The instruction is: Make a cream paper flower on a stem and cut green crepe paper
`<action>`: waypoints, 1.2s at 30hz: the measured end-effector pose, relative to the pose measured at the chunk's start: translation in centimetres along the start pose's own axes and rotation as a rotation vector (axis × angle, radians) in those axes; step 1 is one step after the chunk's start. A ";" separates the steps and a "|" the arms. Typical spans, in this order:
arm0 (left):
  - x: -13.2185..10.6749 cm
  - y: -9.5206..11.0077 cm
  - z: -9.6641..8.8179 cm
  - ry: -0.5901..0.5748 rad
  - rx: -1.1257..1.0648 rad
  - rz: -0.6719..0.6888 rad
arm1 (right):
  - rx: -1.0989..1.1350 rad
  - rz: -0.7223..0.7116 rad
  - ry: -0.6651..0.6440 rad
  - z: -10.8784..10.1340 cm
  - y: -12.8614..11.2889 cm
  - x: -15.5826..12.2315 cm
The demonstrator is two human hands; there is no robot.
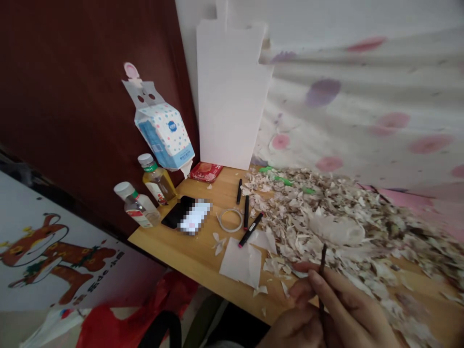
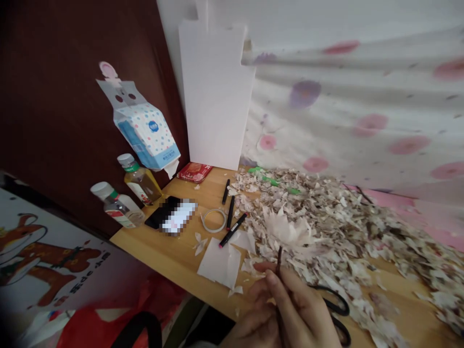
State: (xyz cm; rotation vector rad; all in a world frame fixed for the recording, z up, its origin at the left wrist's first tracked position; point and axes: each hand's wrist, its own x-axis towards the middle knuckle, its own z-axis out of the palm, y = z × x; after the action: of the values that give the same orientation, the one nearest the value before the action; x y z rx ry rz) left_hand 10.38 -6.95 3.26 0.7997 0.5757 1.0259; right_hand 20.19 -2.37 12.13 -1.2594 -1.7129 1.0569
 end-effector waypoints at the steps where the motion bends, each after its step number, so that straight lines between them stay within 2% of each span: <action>1: -0.8 1.3 -1.4 0.056 0.181 0.010 | 0.008 0.020 -0.015 0.2 0.4 -0.1; 2: -1.6 3.0 -3.0 0.163 0.370 0.009 | 0.014 0.031 -0.021 0.3 0.8 -0.2; 3: -2.3 4.8 -4.9 0.345 0.573 0.021 | 0.020 0.037 -0.026 0.4 1.2 -0.3; 4: -3.0 6.7 -7.0 0.476 0.790 0.037 | 0.030 0.048 -0.041 0.6 1.5 -0.4; 5: -3.4 8.5 -9.2 0.636 1.012 0.095 | 0.048 0.056 -0.050 0.8 1.7 -0.5; 6: -3.7 10.2 -11.3 0.703 1.099 0.107 | 0.068 0.072 -0.063 1.2 1.8 -0.5; 8: -3.6 12.6 -15.3 0.763 1.215 0.114 | 0.105 0.112 -0.089 2.1 1.9 -0.5; 10: -2.9 13.8 -18.1 0.751 1.313 0.108 | 0.145 0.155 -0.116 3.0 2.0 -0.3; 13: -1.7 13.7 -19.9 0.676 1.414 0.098 | 0.168 0.178 -0.103 4.0 2.1 0.0; 18: -0.7 13.2 -19.4 0.636 1.479 0.091 | 0.183 0.166 -0.054 4.7 1.6 0.7; 22: -1.0 14.0 -18.7 0.695 1.444 0.113 | 0.243 0.224 -0.040 5.4 1.2 1.3; 25: -1.8 14.7 -17.4 0.756 1.397 0.169 | 0.207 0.247 -0.017 6.3 0.8 2.3; 29: -3.1 14.9 -13.6 0.794 1.364 0.292 | 0.205 0.233 -0.005 8.0 -0.1 3.7; 34: -4.0 14.2 -7.9 0.738 1.484 0.663 | 0.310 0.183 -0.070 8.8 -1.0 3.7; 36: -3.9 13.6 -6.3 0.731 1.503 0.734 | 0.329 0.166 -0.077 8.5 -1.0 3.2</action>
State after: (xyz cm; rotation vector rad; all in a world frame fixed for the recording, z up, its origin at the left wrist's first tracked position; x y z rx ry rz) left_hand -3.04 -4.64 10.73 2.0629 1.8692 1.4957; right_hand 11.40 -1.03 10.12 -1.1737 -1.4328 1.4367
